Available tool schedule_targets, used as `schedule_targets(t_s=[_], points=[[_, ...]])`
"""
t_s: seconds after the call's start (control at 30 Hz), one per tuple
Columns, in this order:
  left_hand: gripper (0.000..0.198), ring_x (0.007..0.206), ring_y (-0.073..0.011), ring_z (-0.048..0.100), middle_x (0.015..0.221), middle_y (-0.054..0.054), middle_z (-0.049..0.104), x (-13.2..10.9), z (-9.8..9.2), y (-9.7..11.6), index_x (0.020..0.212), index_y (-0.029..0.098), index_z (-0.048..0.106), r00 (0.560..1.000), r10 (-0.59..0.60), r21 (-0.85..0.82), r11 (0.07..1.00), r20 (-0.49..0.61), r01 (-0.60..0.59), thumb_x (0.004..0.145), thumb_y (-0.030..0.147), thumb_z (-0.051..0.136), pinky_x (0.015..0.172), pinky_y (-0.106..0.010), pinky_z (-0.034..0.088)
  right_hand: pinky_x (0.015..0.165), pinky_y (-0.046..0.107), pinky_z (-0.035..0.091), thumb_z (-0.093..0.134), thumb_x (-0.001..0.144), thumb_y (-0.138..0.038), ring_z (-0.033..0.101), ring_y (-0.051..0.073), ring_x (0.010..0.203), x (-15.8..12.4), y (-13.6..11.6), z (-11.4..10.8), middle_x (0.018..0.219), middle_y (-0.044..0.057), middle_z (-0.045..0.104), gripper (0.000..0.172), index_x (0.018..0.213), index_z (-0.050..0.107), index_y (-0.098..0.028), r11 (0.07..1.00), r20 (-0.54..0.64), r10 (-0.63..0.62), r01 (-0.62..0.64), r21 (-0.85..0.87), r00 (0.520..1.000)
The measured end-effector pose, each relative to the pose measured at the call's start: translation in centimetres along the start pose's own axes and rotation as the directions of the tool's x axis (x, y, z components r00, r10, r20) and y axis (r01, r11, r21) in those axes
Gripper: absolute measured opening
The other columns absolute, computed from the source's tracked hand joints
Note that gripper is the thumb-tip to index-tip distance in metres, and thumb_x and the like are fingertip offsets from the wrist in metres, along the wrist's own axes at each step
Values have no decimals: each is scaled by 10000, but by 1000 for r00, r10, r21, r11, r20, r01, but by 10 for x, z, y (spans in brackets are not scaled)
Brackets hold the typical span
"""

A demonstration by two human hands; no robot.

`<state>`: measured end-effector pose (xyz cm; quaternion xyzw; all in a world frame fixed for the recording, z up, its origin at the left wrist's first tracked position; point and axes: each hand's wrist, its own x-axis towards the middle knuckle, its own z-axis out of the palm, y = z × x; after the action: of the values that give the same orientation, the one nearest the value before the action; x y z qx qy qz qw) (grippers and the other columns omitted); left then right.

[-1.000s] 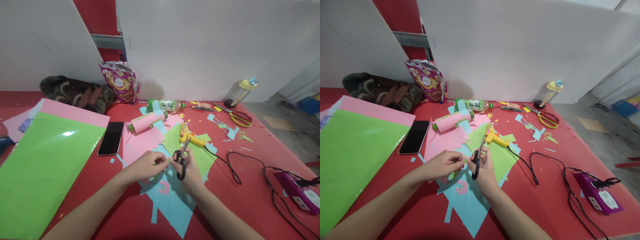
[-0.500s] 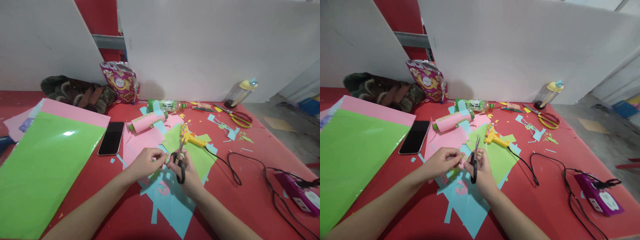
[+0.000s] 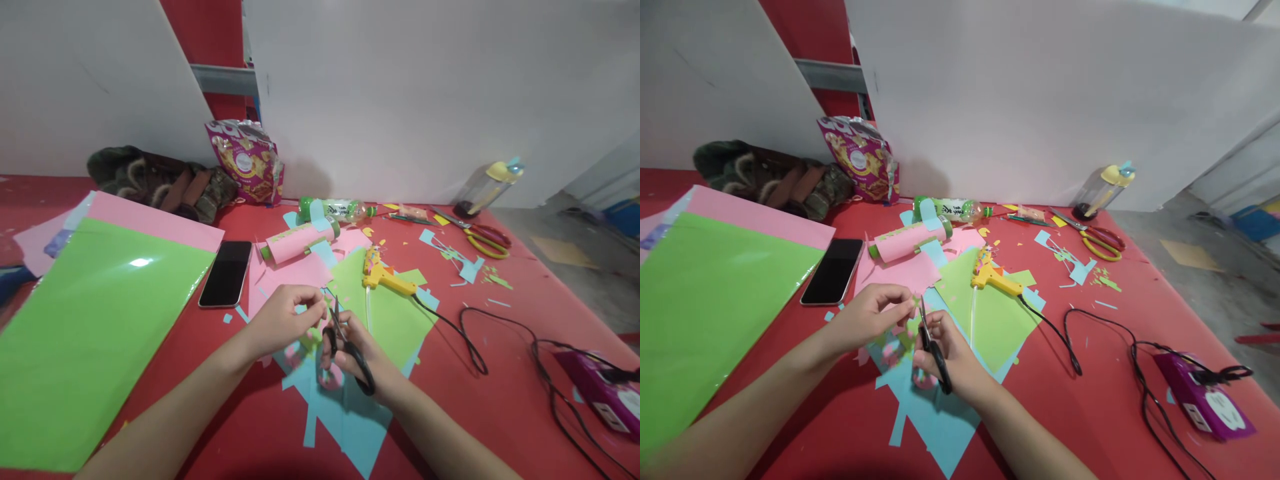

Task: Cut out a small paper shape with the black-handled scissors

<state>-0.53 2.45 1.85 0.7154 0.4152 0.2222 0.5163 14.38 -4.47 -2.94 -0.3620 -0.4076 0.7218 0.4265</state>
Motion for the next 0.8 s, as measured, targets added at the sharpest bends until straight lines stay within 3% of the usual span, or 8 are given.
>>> schedule_targets(t_s=[0.8], points=[[226,534,-81,437,532,28,481,-1,2,3,549,134,462,999,16,68,998,29,-18,755,177,381,538,-181,355,585,272,362,623,668,-460,488,113,621,-1,-1,0,727,-34,447,409,884,355,-240,1000,45,1,-2,27,999]])
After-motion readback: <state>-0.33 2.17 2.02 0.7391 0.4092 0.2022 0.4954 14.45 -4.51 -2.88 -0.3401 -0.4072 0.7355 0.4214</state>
